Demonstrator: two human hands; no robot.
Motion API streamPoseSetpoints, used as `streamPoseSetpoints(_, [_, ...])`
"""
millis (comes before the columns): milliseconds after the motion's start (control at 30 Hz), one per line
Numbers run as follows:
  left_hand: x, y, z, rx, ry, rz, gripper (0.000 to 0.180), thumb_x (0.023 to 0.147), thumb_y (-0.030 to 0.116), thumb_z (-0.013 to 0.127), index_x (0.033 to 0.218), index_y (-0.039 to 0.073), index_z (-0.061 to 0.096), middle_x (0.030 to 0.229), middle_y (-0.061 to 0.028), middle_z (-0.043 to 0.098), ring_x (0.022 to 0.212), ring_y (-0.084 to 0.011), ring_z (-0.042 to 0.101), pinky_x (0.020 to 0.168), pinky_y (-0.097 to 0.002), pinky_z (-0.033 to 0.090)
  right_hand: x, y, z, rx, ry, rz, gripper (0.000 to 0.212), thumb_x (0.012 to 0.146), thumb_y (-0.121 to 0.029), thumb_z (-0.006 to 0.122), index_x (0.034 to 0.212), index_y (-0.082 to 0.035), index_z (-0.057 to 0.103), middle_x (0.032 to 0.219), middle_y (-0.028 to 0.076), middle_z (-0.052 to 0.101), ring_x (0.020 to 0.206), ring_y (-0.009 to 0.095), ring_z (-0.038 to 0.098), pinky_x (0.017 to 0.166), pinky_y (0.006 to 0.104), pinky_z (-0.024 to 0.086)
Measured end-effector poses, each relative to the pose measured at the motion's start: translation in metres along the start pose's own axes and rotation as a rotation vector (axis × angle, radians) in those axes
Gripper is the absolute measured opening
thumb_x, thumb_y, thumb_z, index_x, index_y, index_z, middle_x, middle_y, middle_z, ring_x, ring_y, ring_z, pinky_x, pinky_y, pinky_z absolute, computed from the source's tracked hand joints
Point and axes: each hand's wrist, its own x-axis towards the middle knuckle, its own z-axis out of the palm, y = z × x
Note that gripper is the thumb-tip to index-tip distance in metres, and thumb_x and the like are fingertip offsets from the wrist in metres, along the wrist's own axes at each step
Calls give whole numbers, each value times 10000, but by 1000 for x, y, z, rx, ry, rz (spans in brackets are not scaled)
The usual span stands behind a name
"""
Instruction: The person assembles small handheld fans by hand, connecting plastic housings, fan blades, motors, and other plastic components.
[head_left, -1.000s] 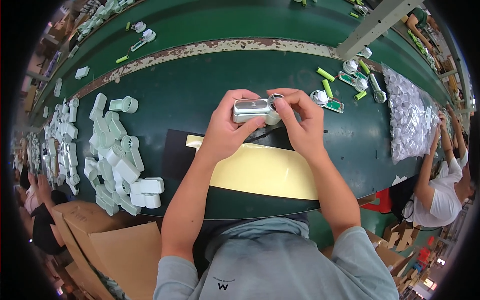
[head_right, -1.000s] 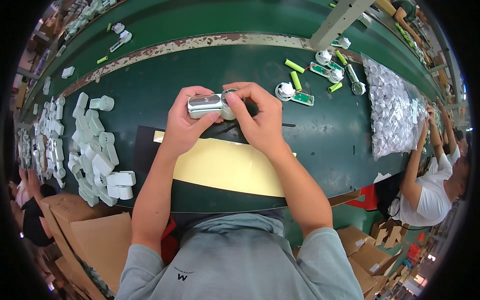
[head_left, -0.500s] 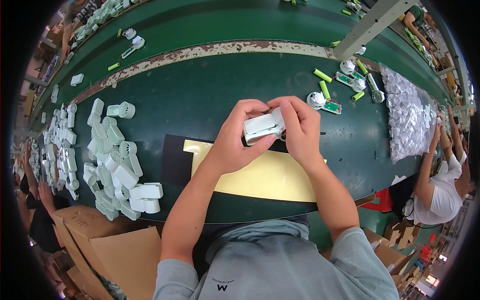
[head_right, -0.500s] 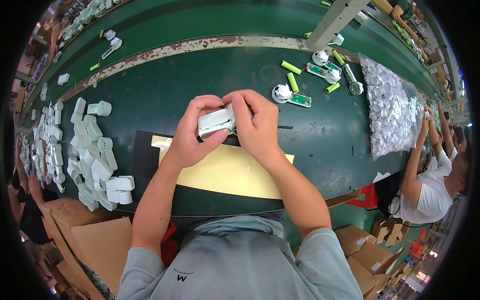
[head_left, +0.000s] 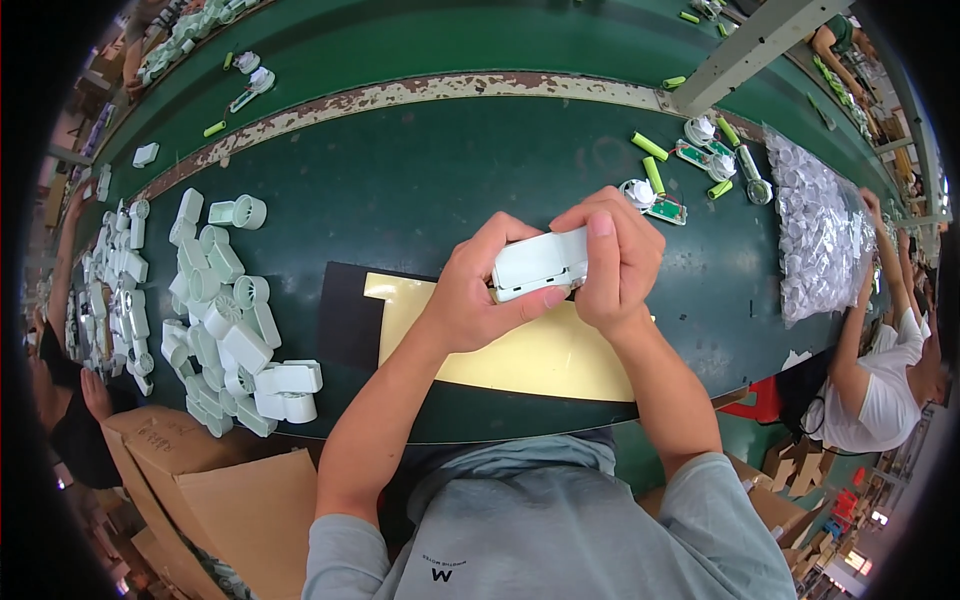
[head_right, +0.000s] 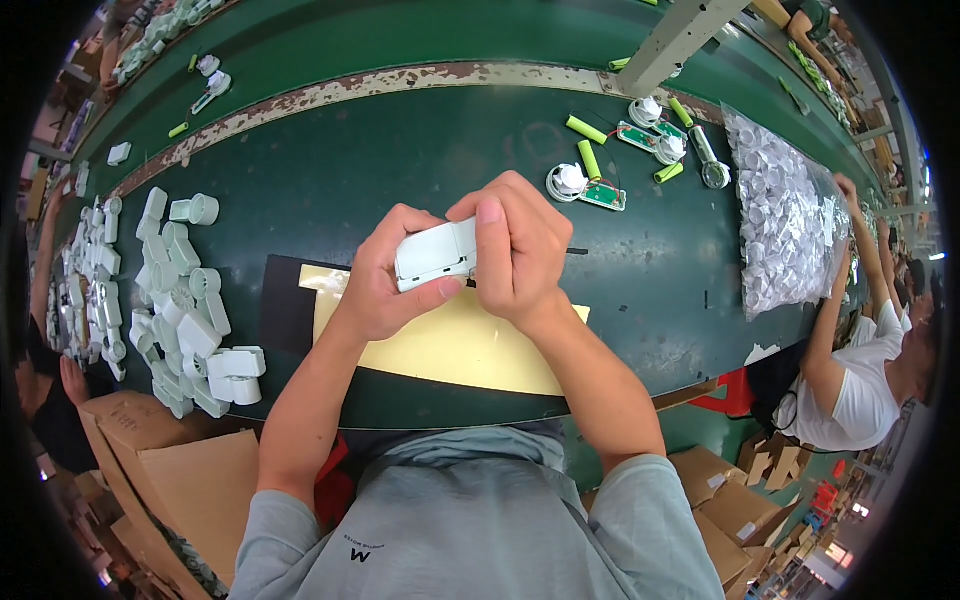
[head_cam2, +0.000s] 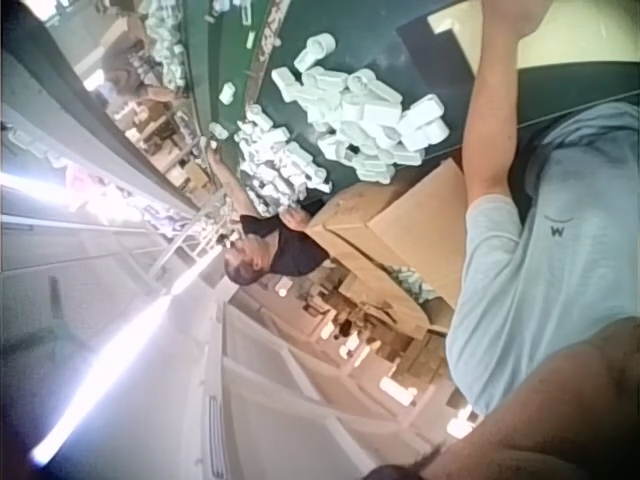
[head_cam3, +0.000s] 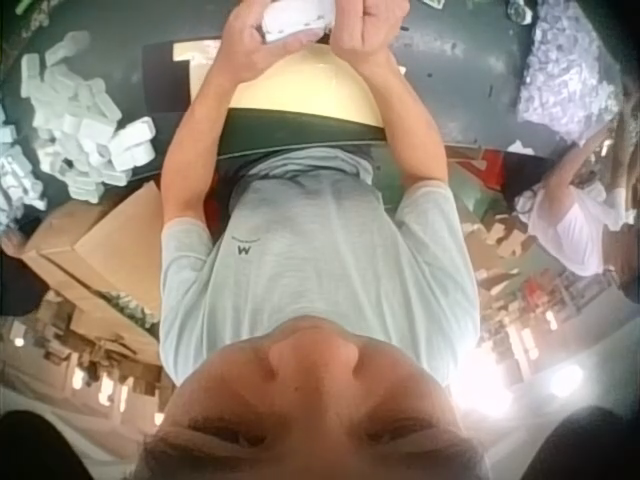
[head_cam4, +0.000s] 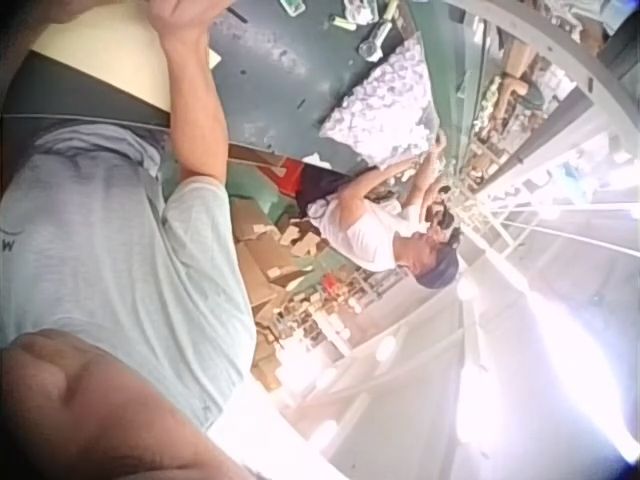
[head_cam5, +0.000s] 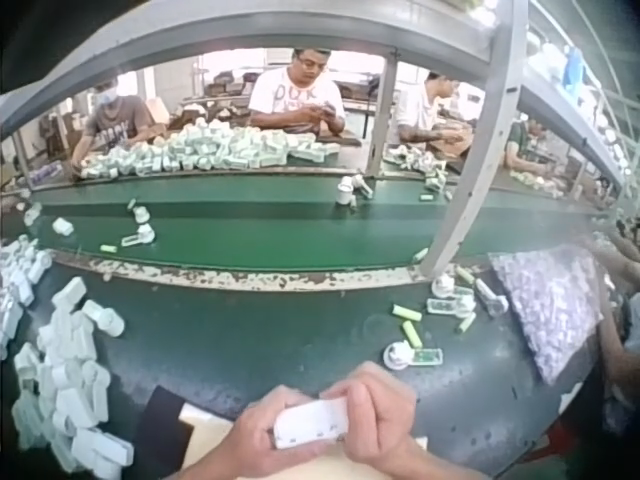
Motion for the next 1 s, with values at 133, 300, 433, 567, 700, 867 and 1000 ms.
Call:
streamPoseSetpoints(133, [2,-2,1,-80,-3,16,395,855,175,846,1133,35,604,950,-69,711,839,-110,672,708,-283,528,-2,4,-2,-6,-3,-47,354,1011,-116,441,786,31,672,729,127,666,619,189,574,562,316,417])
streamPoseSetpoints(300, [2,3,2,77,19,92,375,847,165,845,1115,34,617,920,-83,703,801,-154,683,696,-310,536,-2,4,0,-1,24,36,377,1023,-126,428,778,35,665,713,123,656,605,177,558,562,311,410])
streamPoseSetpoints(433, [3,2,-1,271,23,192,376,822,158,845,1103,21,636,904,-105,702,750,-207,683,672,-315,533,-5,3,-1,26,0,120,395,1036,-154,429,780,32,666,723,117,655,604,165,548,559,305,400])
streamPoseSetpoints(567, [5,-2,-4,270,57,189,411,805,198,877,1108,32,654,906,-101,702,760,-229,692,662,-333,540,-3,8,2,48,-20,103,386,1043,-164,442,802,30,674,734,123,640,613,176,553,566,314,410])
streamPoseSetpoints(700, [6,-1,-8,241,59,201,444,801,220,885,1138,33,663,934,-91,711,782,-201,689,654,-330,538,-5,11,5,107,25,62,353,1043,-142,458,835,34,682,753,129,638,629,192,567,578,327,428])
streamPoseSetpoints(867, [4,-1,-10,234,43,214,433,839,176,853,1200,17,675,949,-86,716,778,-157,675,627,-288,525,-5,13,3,101,67,41,360,1047,-159,456,852,37,687,757,126,643,633,183,568,577,319,425])
streamPoseSetpoints(1000, [4,3,-10,147,29,136,387,848,174,831,1158,-19,702,945,-106,747,801,-187,714,709,-285,545,-6,12,0,129,-6,218,386,1058,-184,437,867,39,688,753,110,639,618,159,554,571,294,418])
